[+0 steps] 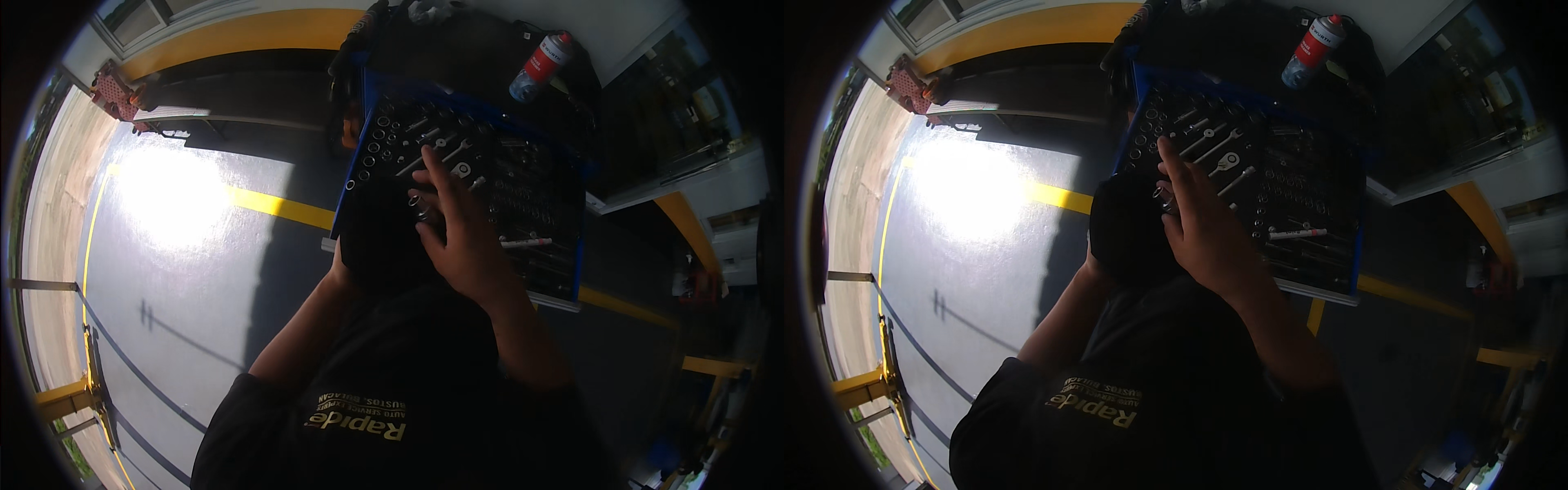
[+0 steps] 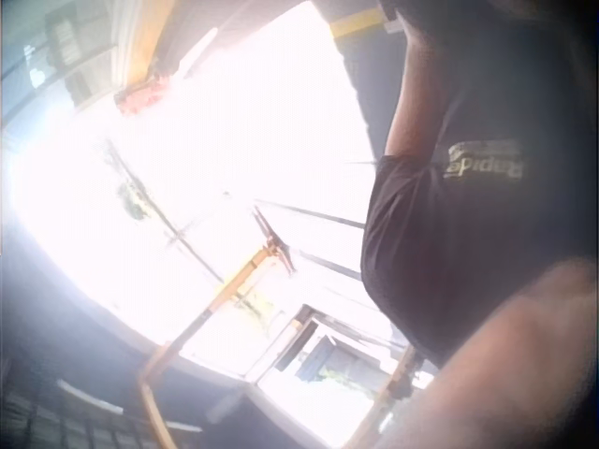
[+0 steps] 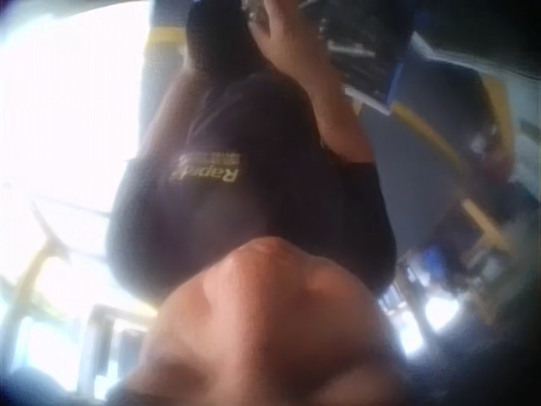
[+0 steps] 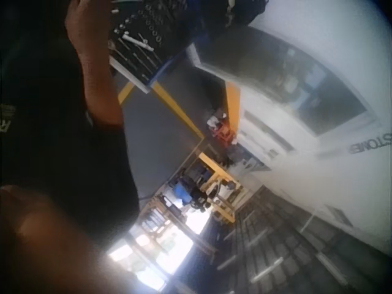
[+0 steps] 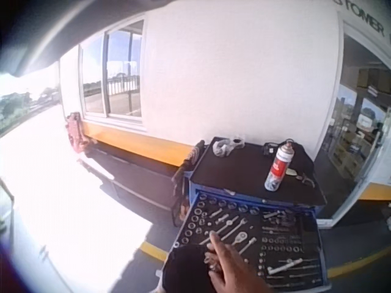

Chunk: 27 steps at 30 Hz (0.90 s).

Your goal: The person cleans metal sockets from a tool drawer using a black cloth and a spray lubricant. They repeatedly pick up sockets, spray them, wipe them, and return them to the drawer.

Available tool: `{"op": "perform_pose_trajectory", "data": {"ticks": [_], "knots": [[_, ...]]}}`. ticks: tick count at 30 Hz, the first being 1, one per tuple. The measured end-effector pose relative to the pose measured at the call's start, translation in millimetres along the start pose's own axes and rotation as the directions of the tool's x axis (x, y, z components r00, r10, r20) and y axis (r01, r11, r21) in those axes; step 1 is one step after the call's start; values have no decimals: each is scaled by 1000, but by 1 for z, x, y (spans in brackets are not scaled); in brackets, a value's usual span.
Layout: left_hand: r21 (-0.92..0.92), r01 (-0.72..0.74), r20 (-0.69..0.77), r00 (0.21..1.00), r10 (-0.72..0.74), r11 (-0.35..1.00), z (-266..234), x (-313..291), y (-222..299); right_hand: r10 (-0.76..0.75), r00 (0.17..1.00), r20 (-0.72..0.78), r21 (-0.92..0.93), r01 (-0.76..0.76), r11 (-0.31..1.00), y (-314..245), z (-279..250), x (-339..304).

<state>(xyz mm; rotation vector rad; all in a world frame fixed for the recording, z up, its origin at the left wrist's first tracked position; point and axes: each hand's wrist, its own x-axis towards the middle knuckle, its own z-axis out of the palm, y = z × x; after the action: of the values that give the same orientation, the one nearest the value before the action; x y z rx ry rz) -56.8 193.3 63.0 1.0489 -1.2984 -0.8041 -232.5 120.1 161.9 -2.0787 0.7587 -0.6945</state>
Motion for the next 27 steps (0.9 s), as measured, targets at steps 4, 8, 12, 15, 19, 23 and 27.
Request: {"op": "perform_pose_trajectory", "data": {"ticks": [4,8,12,15,19,23,27], "knots": [[-667,520,178,807,-563,533,16,17,28,-178,983,45,-362,182,914,11,5,-2],[-722,433,101,837,-537,539,18,23,31,-193,979,-70,-205,175,963,12,-7,-8],[-723,460,104,810,-577,516,15,26,35,-150,986,-66,-59,146,988,23,-15,-20],[-701,461,92,815,-572,544,20,28,35,-107,993,-46,-14,107,994,25,-20,-26],[-653,542,134,770,-624,529,23,31,36,-72,992,-101,76,79,994,20,-27,-29],[-760,454,93,784,-614,465,26,36,28,-54,986,-157,164,80,983,21,-32,-31],[-42,-179,124,975,183,983,11,24,-1,-71,982,-176,150,98,984,16,-36,-32]]}}
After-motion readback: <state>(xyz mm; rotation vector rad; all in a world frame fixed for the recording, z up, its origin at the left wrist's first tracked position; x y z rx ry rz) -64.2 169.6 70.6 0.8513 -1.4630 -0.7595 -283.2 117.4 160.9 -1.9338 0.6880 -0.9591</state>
